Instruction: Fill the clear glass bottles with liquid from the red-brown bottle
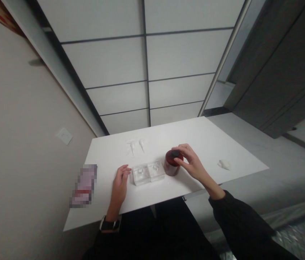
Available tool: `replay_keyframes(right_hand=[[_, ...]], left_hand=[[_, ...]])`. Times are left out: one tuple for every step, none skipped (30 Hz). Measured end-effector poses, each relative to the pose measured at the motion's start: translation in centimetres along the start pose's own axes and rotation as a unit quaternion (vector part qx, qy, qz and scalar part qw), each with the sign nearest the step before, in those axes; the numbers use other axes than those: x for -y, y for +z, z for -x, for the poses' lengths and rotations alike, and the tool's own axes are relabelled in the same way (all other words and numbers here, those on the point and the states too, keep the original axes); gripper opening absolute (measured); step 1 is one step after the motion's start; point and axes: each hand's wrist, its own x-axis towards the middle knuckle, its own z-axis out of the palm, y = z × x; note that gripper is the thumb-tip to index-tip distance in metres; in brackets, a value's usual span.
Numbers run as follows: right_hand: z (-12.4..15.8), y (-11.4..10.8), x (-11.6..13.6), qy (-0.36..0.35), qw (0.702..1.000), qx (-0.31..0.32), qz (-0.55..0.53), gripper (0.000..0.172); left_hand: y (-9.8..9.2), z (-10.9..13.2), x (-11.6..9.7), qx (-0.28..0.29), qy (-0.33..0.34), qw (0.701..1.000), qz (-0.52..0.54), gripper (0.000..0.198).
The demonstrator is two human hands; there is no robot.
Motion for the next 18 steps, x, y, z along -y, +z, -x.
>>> replay_keyframes(right_hand=[[-0.1,-0.1,0.0,-0.002,1.0,0.004,-0.012,0.035],[-0.1,-0.1,0.0,0.0,0.999,0.004,-0.033,0.035],[-0.2,-0.1,0.0,0.005,0.999,0.002,-0.054,0.037],[-0.2,-0.1,0.0,0.011,0.998,0.002,-0.064,0.04],[-0.2,-0.1,0.0,0.016,0.998,0.007,-0.06,0.041],[-0.2,0.0,0.0,0.018,0.999,0.015,-0.047,0.04],[-0.2,0.1,-0.1,0.017,0.999,0.023,-0.036,0.037],[-0.1,0.3,-0.1,0.017,0.999,0.031,-0.032,0.035],[-0.1,0.5,-0.2,0.018,0.999,0.031,-0.035,0.033],[0.0,0.7,-0.4,0.021,0.999,0.024,-0.044,0.032],[0.0,1.0,-0.6,0.025,0.998,0.012,-0.055,0.032],[0.1,1.3,-0.9,0.029,0.998,-0.003,-0.064,0.032],[0.1,1.6,-1.1,0.032,0.997,-0.016,-0.071,0.032],[0.2,1.9,-1.4,0.033,0.996,-0.027,-0.077,0.032],[0.2,2.1,-1.6,0.034,0.996,-0.034,-0.081,0.032],[0.2,2.4,-1.8,0.034,0.995,-0.039,-0.085,0.032],[0.3,2.6,-1.9,0.035,0.995,-0.042,-0.087,0.032],[0.3,2.7,-2.0,0.037,0.994,-0.044,-0.089,0.032]], left_hand=[[0.0,0.0,0.0,-0.001,0.0,1.0,0.002,0.05],[0.0,-0.1,0.0,-0.002,0.0,1.0,0.004,0.05],[0.1,-0.1,0.0,-0.003,0.001,1.0,0.006,0.049],[0.1,-0.2,0.1,-0.002,0.002,1.0,0.008,0.049],[0.1,-0.2,0.1,-0.001,0.003,1.0,0.009,0.049],[0.2,-0.2,0.1,-0.002,0.004,1.0,0.01,0.048],[0.2,-0.1,0.0,-0.004,0.005,1.0,0.009,0.048],[0.2,0.1,-0.1,-0.008,0.006,1.0,0.007,0.047],[0.2,0.3,-0.4,-0.016,0.007,1.0,0.003,0.045],[0.3,0.5,-0.8,-0.026,0.009,1.0,-0.001,0.043],[0.3,0.7,-1.3,-0.037,0.012,0.999,-0.007,0.041],[0.3,0.7,-2.0,-0.047,0.018,0.999,-0.012,0.039],[0.4,0.5,-2.8,-0.056,0.027,0.998,-0.019,0.037],[0.5,0.0,-3.6,-0.06,0.038,0.997,-0.026,0.036],[0.6,-0.9,-4.4,-0.058,0.055,0.996,-0.034,0.035],[0.8,-2.2,-5.1,-0.045,0.06,0.996,-0.048,0.034],[1.0,-3.9,-5.7,-0.027,0.049,0.996,-0.07,0.034],[1.2,-5.8,-6.0,-0.021,0.04,0.995,-0.085,0.032]])
